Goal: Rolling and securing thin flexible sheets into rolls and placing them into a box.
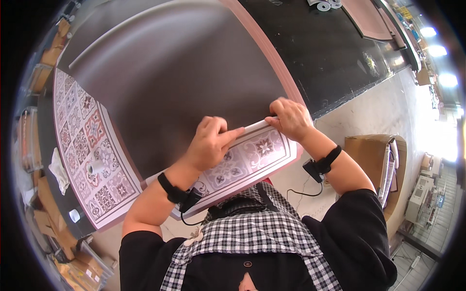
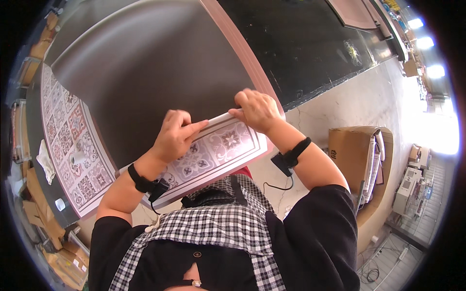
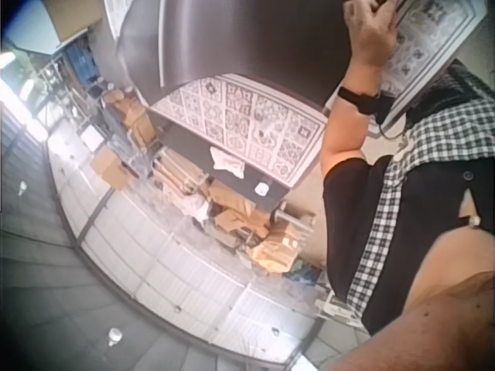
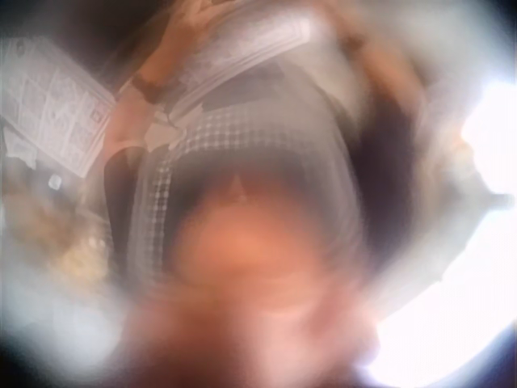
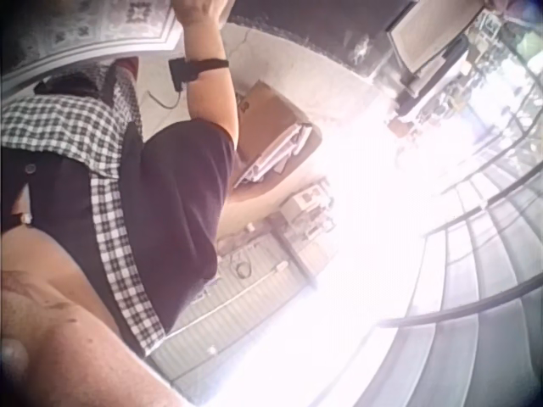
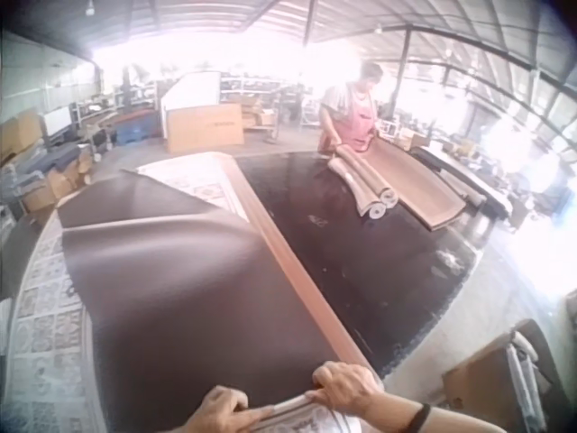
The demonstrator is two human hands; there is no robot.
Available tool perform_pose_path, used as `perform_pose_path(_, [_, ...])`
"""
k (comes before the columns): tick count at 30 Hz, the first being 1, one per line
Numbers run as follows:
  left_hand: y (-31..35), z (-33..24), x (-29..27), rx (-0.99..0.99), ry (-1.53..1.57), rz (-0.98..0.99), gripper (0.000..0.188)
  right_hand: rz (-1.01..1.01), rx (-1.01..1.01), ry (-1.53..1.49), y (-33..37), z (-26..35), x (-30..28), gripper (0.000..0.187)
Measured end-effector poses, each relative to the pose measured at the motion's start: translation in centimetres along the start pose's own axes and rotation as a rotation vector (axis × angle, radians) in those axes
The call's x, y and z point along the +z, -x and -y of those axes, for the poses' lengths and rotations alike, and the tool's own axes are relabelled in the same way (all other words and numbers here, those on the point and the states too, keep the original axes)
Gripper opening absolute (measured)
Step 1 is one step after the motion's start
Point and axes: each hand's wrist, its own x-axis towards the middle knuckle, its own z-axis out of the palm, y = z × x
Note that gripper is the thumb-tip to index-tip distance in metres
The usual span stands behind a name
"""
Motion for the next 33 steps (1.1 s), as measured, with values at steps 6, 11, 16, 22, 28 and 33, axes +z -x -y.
perform_pose_path(6, [-0.7, 0.2, 0.2, -0.083, -0.184, -0.074, 0.023, -0.248, -0.056, 0.147, -2.6, 0.9, 1.6, 0.032])
perform_pose_path(11, [2.0, -0.1, -0.2, -0.094, -0.41, -0.071, 0.007, -0.175, 0.013, 0.009, -2.8, 3.3, 2.5, 0.032])
perform_pose_path(16, [10.7, -1.8, -3.1, -0.558, -0.906, -0.191, 0.018, -0.212, 0.005, -0.079, -2.4, 2.4, 2.1, 0.032])
perform_pose_path(22, [10.8, -3.0, -3.6, -0.806, -0.774, -0.354, 0.025, -0.205, -0.004, -0.107, -2.3, 2.6, 1.7, 0.028])
perform_pose_path(28, [11.8, -2.0, -3.7, -0.819, -0.771, -0.283, 0.02, -0.314, -0.151, -0.141, -2.5, 2.6, 3.5, 0.033])
perform_pose_path(33, [12.3, -5.7, -1.9, -0.47, -0.776, -0.451, 0.023, -0.364, -0.247, -0.056, 0.6, 2.0, 2.9, 0.028])
